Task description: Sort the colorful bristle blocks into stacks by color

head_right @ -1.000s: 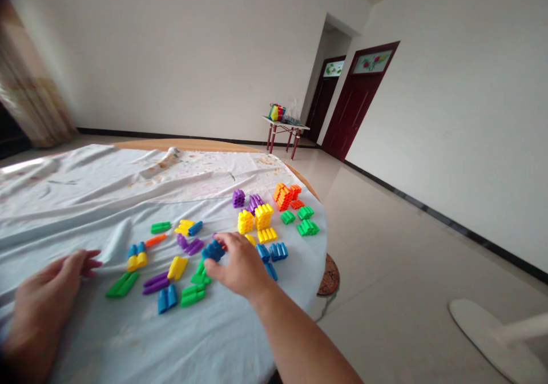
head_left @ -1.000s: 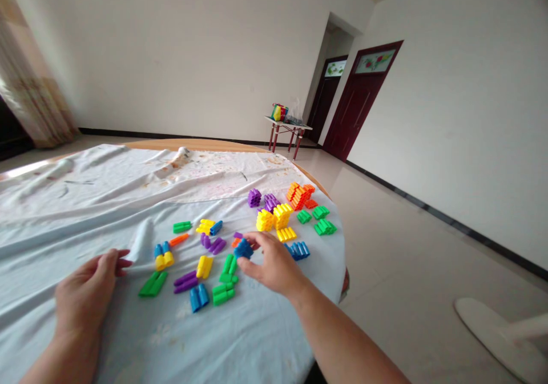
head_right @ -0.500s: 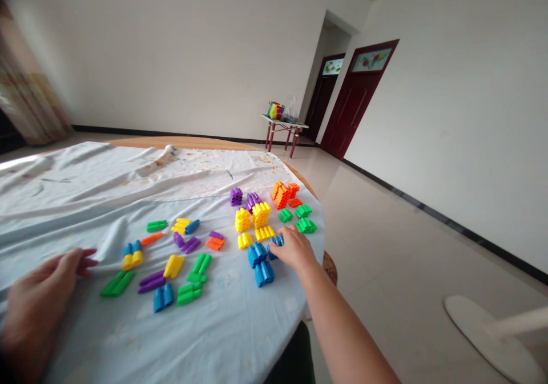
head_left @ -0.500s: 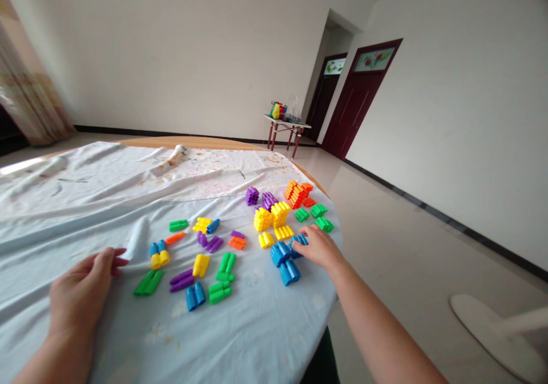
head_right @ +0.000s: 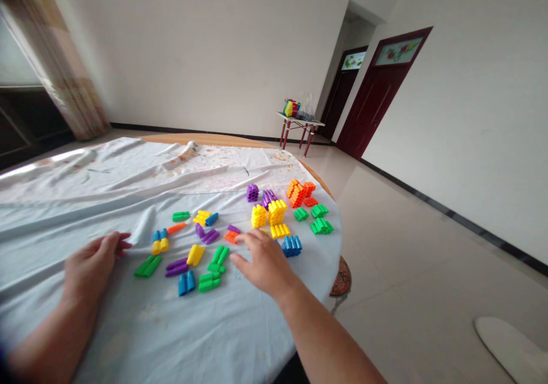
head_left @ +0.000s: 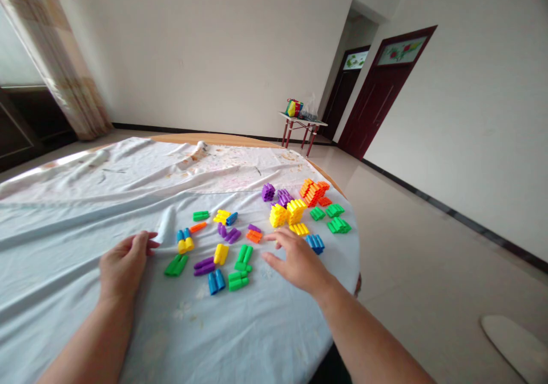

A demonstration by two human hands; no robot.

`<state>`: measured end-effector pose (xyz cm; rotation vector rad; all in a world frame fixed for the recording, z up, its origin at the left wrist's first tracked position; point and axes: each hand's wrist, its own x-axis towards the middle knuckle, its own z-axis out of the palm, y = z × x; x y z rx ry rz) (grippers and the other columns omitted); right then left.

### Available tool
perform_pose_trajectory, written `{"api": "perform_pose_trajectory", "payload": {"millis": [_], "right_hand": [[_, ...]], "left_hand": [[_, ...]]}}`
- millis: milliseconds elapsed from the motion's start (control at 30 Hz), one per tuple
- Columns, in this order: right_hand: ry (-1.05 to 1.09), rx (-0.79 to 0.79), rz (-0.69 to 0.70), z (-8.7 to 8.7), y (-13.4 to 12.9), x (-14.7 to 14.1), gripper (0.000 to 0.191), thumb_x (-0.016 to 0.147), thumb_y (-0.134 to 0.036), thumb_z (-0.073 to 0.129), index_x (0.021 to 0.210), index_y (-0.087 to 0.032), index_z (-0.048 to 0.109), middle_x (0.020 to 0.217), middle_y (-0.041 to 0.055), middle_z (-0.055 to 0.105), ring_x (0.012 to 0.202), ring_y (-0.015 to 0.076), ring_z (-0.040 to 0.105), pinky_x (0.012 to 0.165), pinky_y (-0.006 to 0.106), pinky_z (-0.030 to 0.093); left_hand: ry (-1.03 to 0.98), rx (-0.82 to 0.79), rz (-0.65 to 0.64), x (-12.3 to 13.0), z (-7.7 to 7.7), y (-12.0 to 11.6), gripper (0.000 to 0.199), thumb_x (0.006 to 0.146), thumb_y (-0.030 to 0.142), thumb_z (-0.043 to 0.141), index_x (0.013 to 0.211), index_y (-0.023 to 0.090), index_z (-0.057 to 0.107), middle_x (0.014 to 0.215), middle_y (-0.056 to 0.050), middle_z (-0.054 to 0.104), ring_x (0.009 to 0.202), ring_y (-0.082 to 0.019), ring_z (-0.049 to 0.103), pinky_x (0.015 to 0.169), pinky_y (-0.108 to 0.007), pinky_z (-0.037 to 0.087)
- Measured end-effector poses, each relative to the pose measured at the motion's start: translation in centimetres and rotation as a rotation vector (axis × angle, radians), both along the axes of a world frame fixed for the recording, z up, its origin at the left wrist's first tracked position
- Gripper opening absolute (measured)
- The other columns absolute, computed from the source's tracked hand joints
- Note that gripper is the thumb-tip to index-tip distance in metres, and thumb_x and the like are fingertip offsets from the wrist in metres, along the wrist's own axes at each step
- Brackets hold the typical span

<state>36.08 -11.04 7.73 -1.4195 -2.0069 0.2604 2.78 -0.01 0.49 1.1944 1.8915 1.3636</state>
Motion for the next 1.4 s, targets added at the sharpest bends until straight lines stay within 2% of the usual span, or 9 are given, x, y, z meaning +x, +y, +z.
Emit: {"api": "perform_pose_trajectory", "payload": {"millis": [233,367,467,567,633,733,1033,1233,1400], "right_hand": [[-0.200,-0.277,0.186,-3.4,0.8,-4.6,0.050,0.066,-0.030,0.076,0.112,-0.019,0.061,0.107,0.0097,0.061,0.102,0.0254,0.058,0.091,0.038,0.047],[-0.128,-0.205,0.330,-4.6,2.2,-5.1,0.038,0.074,-0.012,0.063,0.111,-0.021,0.062,0.111,0.0069,0.060,0.109,0.0196,0.055,0.098,0.034,0.042],[-0.049,-0.118,0.405,-5.3,2.8,-5.5,0.045,0.074,-0.002,0.052,0.113,-0.022,0.061,0.121,0.0056,0.057,0.116,0.0169,0.051,0.103,0.034,0.038],[0.032,-0.059,0.325,-5.9,2.7,-5.8,0.043,0.075,-0.007,0.054,0.115,-0.021,0.059,0.120,0.0074,0.056,0.114,0.0175,0.051,0.100,0.032,0.041],[0.059,-0.045,0.242,-6.1,2.5,-6.0,0.035,0.077,-0.020,0.062,0.111,-0.019,0.061,0.109,0.0082,0.059,0.107,0.0194,0.054,0.096,0.033,0.044],[0.047,-0.073,0.199,-6.6,2.2,-6.4,0.045,0.071,-0.041,0.072,0.108,-0.017,0.062,0.100,0.0082,0.060,0.100,0.0220,0.056,0.091,0.036,0.047],[0.042,0.006,0.298,-7.1,2.7,-7.1,0.033,0.080,-0.025,0.065,0.112,-0.019,0.061,0.110,0.0081,0.060,0.105,0.0190,0.055,0.094,0.034,0.045],[-0.056,0.104,-0.024,-7.3,4.6,-5.6,0.042,0.082,-0.023,0.057,0.123,-0.013,0.055,0.126,0.0167,0.053,0.122,0.0276,0.045,0.105,0.048,0.035],[-0.137,-0.020,-0.135,-8.7,6.6,-5.9,0.050,0.084,-0.030,0.055,0.128,-0.007,0.051,0.135,0.0227,0.045,0.130,0.0341,0.037,0.106,0.055,0.032]], "left_hand": [[-0.054,0.018,-0.031,-0.3,-0.3,-0.1,0.036,0.072,0.045,0.052,0.088,0.016,0.069,0.064,0.000,0.061,0.064,-0.014,0.052,0.067,-0.025,0.039],[-0.074,0.034,-0.047,-0.2,-0.3,0.0,0.037,0.072,0.045,0.052,0.089,0.016,0.068,0.065,-0.001,0.061,0.064,-0.014,0.052,0.067,-0.025,0.039],[-0.087,0.043,-0.060,-0.1,-0.2,-0.1,0.036,0.073,0.044,0.052,0.088,0.016,0.068,0.066,-0.001,0.062,0.064,-0.014,0.052,0.068,-0.025,0.040],[-0.095,0.053,-0.067,-0.1,0.0,-0.2,0.036,0.073,0.044,0.051,0.089,0.015,0.067,0.067,-0.002,0.062,0.063,-0.014,0.051,0.068,-0.025,0.040],[-0.100,0.056,-0.069,0.0,0.1,-0.3,0.037,0.073,0.044,0.052,0.088,0.015,0.067,0.067,-0.002,0.062,0.062,-0.014,0.051,0.067,-0.025,0.040],[-0.104,0.064,-0.070,0.1,0.1,-0.3,0.039,0.071,0.048,0.053,0.086,0.015,0.067,0.065,-0.002,0.062,0.061,-0.015,0.051,0.064,-0.026,0.041],[-0.097,0.092,-0.050,0.0,-0.2,-0.1,0.045,0.068,0.055,0.051,0.082,0.016,0.068,0.062,-0.003,0.062,0.059,-0.018,0.052,0.061,-0.028,0.042],[-0.103,0.083,-0.045,0.1,0.0,-0.2,0.043,0.068,0.053,0.051,0.081,0.017,0.068,0.062,-0.002,0.062,0.059,-0.016,0.053,0.060,-0.026,0.042],[-0.105,0.088,-0.052,0.0,0.0,-0.2,0.043,0.068,0.053,0.051,0.081,0.017,0.068,0.062,-0.002,0.063,0.059,-0.017,0.053,0.059,-0.027,0.042]]}}
